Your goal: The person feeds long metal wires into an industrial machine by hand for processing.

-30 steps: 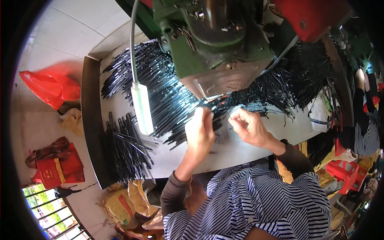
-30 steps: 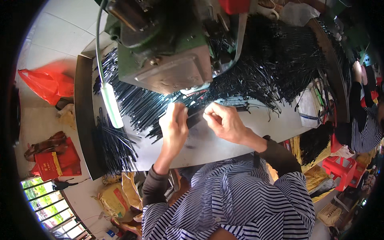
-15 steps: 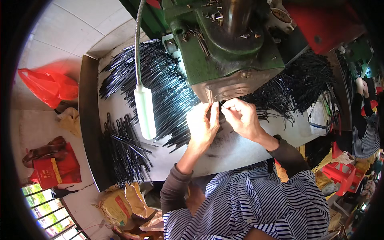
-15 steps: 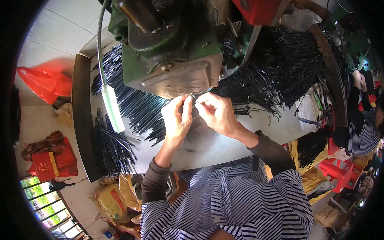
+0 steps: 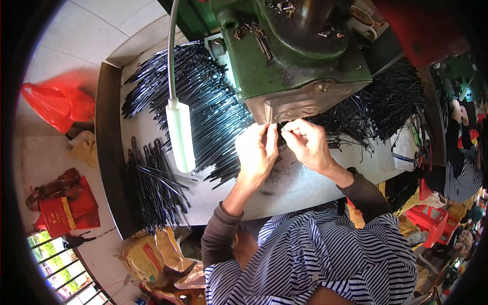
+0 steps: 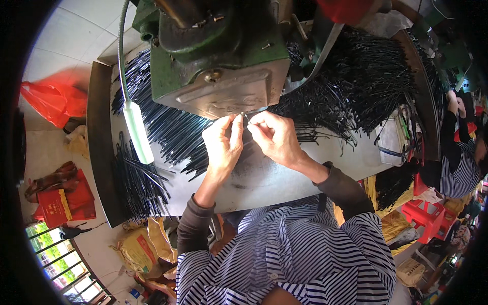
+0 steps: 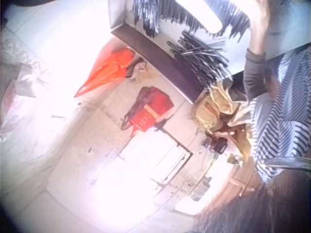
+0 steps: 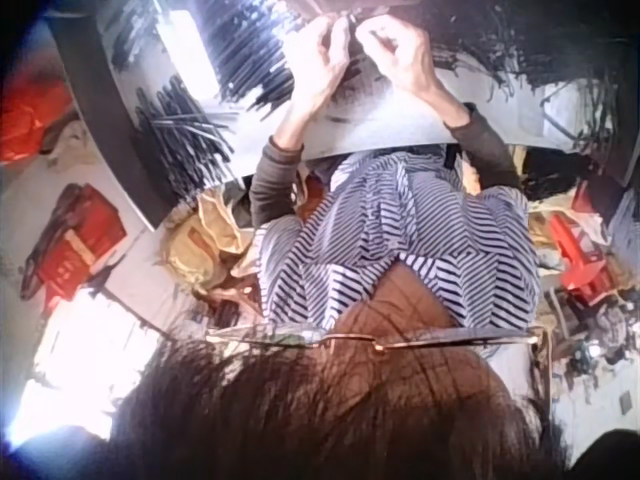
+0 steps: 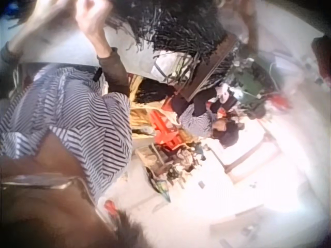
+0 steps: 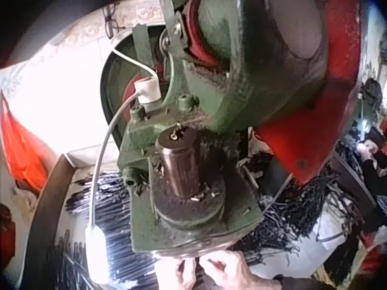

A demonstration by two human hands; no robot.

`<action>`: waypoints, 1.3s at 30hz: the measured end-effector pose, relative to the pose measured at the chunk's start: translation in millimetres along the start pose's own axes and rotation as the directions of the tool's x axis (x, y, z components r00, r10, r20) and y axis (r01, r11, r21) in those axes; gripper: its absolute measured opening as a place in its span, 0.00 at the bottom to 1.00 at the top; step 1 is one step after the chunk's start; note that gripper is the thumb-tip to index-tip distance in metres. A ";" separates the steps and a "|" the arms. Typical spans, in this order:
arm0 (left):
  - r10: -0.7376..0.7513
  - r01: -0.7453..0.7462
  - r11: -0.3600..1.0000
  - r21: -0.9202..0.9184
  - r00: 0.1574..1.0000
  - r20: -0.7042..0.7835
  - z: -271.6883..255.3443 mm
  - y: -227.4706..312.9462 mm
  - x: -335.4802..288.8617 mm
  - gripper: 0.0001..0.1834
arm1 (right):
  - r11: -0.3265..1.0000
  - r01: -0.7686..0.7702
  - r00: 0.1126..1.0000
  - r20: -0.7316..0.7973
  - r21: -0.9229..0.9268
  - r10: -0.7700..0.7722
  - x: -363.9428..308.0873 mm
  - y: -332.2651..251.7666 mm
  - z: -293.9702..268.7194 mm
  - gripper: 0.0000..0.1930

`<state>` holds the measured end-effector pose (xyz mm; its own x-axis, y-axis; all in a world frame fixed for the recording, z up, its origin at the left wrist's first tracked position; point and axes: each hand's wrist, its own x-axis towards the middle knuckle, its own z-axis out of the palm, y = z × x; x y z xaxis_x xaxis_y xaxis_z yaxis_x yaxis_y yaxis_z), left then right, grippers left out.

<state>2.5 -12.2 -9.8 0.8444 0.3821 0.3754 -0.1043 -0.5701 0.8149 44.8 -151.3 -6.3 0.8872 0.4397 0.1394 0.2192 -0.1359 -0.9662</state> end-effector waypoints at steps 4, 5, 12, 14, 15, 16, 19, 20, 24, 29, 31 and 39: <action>0.098 -0.106 0.991 0.084 0.991 0.089 0.7 6.9 -3.7 0.03 | 0.997 -0.012 0.998 -0.065 0.075 0.017 3.8 6.9 -1.9 0.01; 0.096 -0.103 0.991 0.086 0.992 0.087 1.6 7.1 -3.9 0.03 | 0.997 -0.012 0.998 -0.062 0.076 0.017 4.5 6.9 -3.7 0.01; 0.055 -0.055 0.997 0.045 0.998 0.000 1.4 -0.1 1.4 0.05 | 0.999 -0.050 0.998 0.032 0.006 0.050 0.8 -6.7 -8.6 0.02; 0.057 -0.057 0.998 0.018 0.998 -0.001 1.6 1.0 0.7 0.03 | 0.999 -0.034 0.999 0.017 -0.010 0.035 1.5 -5.0 -7.1 0.02; 0.060 -0.060 0.998 -0.008 0.998 -0.003 1.6 2.0 0.5 0.01 | 1.000 -0.017 1.000 0.003 -0.026 0.017 1.9 -3.6 -6.5 0.02; 0.058 -0.058 0.998 -0.009 0.998 -0.001 2.2 3.6 1.6 0.01 | 0.999 -0.019 1.000 0.002 -0.027 0.019 2.2 -1.8 -6.8 0.02; 0.068 -0.068 0.998 -0.004 0.998 -0.014 2.9 7.3 4.4 0.05 | 0.999 -0.025 1.000 0.010 -0.024 0.026 2.3 1.0 -7.6 0.01; 0.056 -0.056 0.998 -0.008 0.998 -0.010 2.7 7.6 4.4 0.05 | 0.999 -0.033 0.999 0.007 0.002 0.033 2.4 0.0 -7.5 0.01; 0.033 -0.033 0.999 -0.005 0.999 0.003 3.1 5.0 4.1 0.04 | 0.998 -0.031 0.999 -0.006 0.057 0.032 2.5 -1.8 -5.0 0.01; 0.035 -0.036 0.999 0.028 0.999 0.032 2.7 6.0 3.1 0.04 | 0.997 -0.067 0.998 0.016 0.045 0.066 2.8 0.5 -7.8 0.01; 0.063 -0.066 0.996 0.059 0.997 0.044 2.3 5.1 2.8 0.04 | 0.996 -0.075 0.997 0.023 0.045 0.074 3.1 1.4 -7.9 0.01; 0.214 -0.220 0.965 0.141 0.975 0.061 1.7 4.9 17.1 0.03 | 0.987 -0.149 0.988 0.049 0.062 0.146 15.5 -3.2 -12.0 0.05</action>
<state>17.3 -9.7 -0.1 0.8333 0.2060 0.5130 -0.2130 -0.7367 0.6418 62.7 -154.7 1.6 0.8889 0.4579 -0.0143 0.0587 -0.1448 -0.9877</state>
